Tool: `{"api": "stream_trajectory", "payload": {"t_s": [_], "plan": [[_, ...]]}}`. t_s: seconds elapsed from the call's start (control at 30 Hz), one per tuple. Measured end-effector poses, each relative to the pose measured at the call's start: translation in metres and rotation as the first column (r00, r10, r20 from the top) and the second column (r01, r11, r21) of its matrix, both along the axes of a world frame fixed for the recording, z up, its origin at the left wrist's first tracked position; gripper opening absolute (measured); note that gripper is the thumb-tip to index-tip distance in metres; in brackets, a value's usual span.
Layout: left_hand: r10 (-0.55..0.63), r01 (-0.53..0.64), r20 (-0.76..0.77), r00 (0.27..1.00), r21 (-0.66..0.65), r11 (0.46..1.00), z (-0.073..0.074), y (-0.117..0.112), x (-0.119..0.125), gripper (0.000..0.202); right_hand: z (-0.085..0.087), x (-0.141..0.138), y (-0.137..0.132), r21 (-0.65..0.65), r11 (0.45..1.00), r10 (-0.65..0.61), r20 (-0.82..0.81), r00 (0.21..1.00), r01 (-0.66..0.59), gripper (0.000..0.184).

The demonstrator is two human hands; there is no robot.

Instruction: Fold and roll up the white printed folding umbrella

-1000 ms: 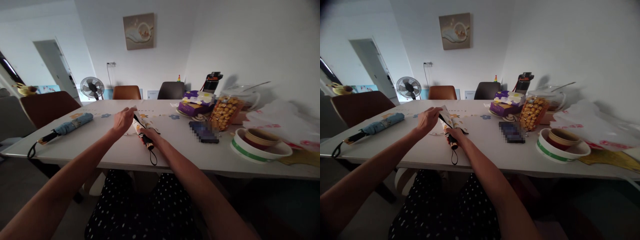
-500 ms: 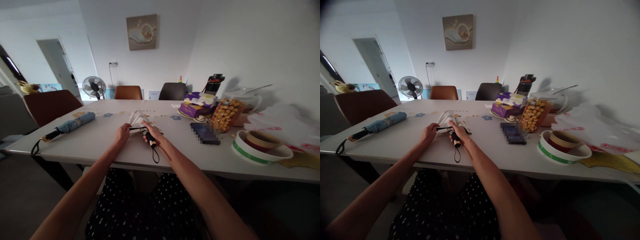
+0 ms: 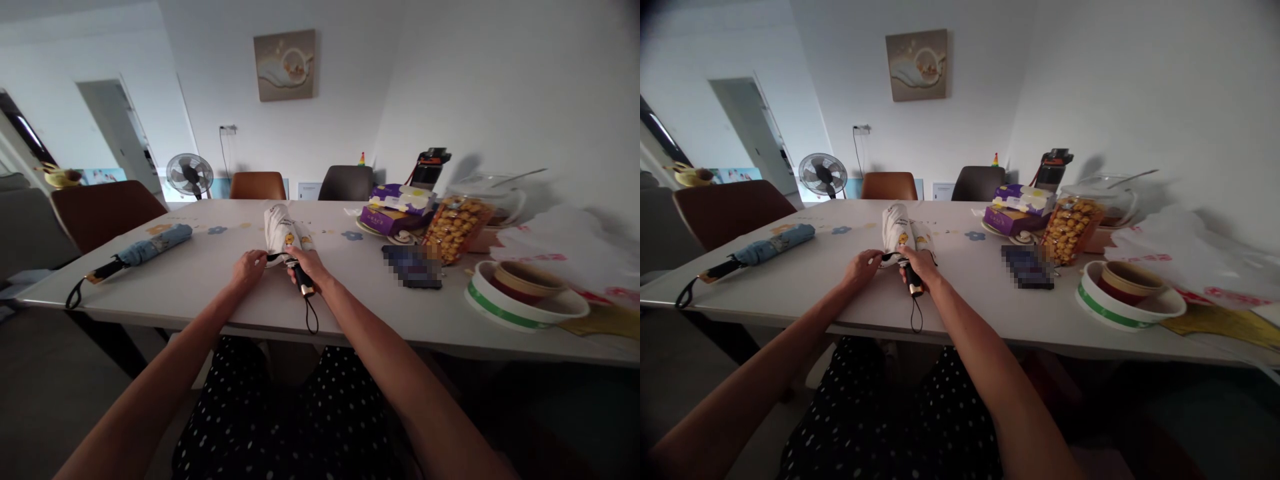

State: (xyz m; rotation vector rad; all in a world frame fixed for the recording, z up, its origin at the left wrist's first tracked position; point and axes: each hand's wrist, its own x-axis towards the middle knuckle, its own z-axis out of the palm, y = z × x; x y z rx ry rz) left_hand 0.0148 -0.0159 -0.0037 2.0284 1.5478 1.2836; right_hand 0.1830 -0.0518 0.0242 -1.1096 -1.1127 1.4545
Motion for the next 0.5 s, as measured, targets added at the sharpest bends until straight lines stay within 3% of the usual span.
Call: {"api": "stream_trajectory", "payload": {"t_s": [0.1, 0.2, 0.3, 0.4, 0.5], "plan": [[-0.06, 0.067, -0.144, 0.988, 0.044, 0.997, -0.005, 0.004, -0.002, 0.015, 0.0, 0.002, 0.001, 0.049, 0.999, 0.01, -0.05, 0.999, -0.008, 0.031], [0.081, -0.067, -0.097, 0.992, 0.137, 0.988, -0.004, 0.006, -0.005, 0.019, 0.001, 0.0, 0.003, 0.046, 0.995, -0.082, -0.035, 0.996, 0.084, 0.029], [0.194, -0.186, -0.004, 0.981, 0.265, 0.946, 0.006, 0.003, 0.0, 0.025, 0.001, -0.003, 0.005, -0.029, 0.98, -0.196, 0.023, 0.98, 0.197, 0.024], [0.119, -0.102, -0.031, 0.992, 0.326, 0.94, 0.024, -0.003, 0.021, 0.024, -0.002, -0.004, 0.006, -0.127, 0.982, -0.132, 0.078, 0.988, 0.141, 0.022], [0.001, 0.036, -0.15, 0.989, 0.243, 0.969, 0.047, -0.008, 0.055, 0.023, -0.007, -0.002, 0.005, -0.102, 0.994, -0.026, 0.088, 0.996, 0.035, 0.026]]}}
